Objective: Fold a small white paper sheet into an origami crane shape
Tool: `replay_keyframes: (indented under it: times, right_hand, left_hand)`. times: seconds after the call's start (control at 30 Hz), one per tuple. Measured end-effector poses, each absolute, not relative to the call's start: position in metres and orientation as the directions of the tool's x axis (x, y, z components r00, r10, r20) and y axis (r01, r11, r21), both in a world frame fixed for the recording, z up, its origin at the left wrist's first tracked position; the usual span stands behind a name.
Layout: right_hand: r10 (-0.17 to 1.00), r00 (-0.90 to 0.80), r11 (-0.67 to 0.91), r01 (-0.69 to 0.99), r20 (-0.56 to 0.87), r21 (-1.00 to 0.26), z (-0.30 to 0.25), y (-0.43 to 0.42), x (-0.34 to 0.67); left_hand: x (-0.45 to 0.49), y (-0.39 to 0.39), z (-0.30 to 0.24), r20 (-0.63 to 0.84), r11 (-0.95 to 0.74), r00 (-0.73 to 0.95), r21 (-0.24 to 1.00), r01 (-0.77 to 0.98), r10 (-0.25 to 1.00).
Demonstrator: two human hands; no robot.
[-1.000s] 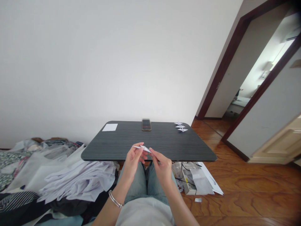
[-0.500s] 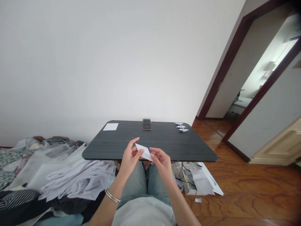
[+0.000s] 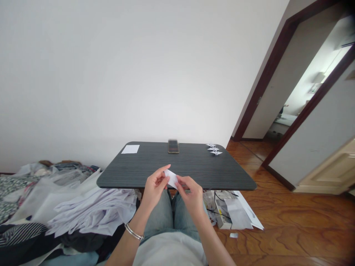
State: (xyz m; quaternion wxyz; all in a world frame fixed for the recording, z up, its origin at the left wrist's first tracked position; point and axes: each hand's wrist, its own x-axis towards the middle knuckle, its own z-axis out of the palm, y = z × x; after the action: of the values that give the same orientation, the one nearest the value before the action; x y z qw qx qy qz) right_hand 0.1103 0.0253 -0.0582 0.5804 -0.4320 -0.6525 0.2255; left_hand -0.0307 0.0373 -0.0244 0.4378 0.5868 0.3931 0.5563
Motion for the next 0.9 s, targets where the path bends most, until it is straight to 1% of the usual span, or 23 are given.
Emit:
replay_keyframes:
  times: [0.2, 0.43, 0.57, 0.67, 0.77, 0.9]
  right_hand:
    - [0.785, 0.013, 0.565, 0.393, 0.619, -0.725, -0.061, 0.0245, 0.1113]
    - [0.803, -0.009, 0.542, 0.426, 0.596, -0.724, -0.062, 0.0263, 0.1105]
    - [0.802, 0.024, 0.534, 0.421, 0.597, -0.733, -0.0648, 0.0273, 0.1092]
    - [0.805, 0.113, 0.513, 0.362, 0.583, -0.778, -0.067, 0.0275, 0.1081]
    - [0.841, 0.168, 0.464, 0.265, 0.514, -0.845, -0.0666, 0.0281, 0.1072]
    - [0.924, 0.137, 0.361, -0.017, 0.356, -0.932, -0.0628, 0.0303, 0.1072]
  left_hand:
    - [-0.0317, 0.0374, -0.0248, 0.316, -0.319, 0.073, 0.947, 0.038, 0.946]
    - [-0.0305, 0.036, -0.0214, 0.323, -0.33, 0.077, 0.939, 0.1, 0.943]
    - [-0.0288, 0.0359, -0.0208, 0.318, -0.324, 0.07, 0.94, 0.104, 0.945]
    - [-0.0293, 0.0372, -0.0225, 0.303, -0.308, 0.06, 0.946, 0.099, 0.951]
    - [-0.0308, 0.0394, -0.0252, 0.292, -0.296, 0.06, 0.951, 0.089, 0.955]
    - [-0.0332, 0.0418, -0.0282, 0.271, -0.276, 0.066, 0.958, 0.073, 0.96]
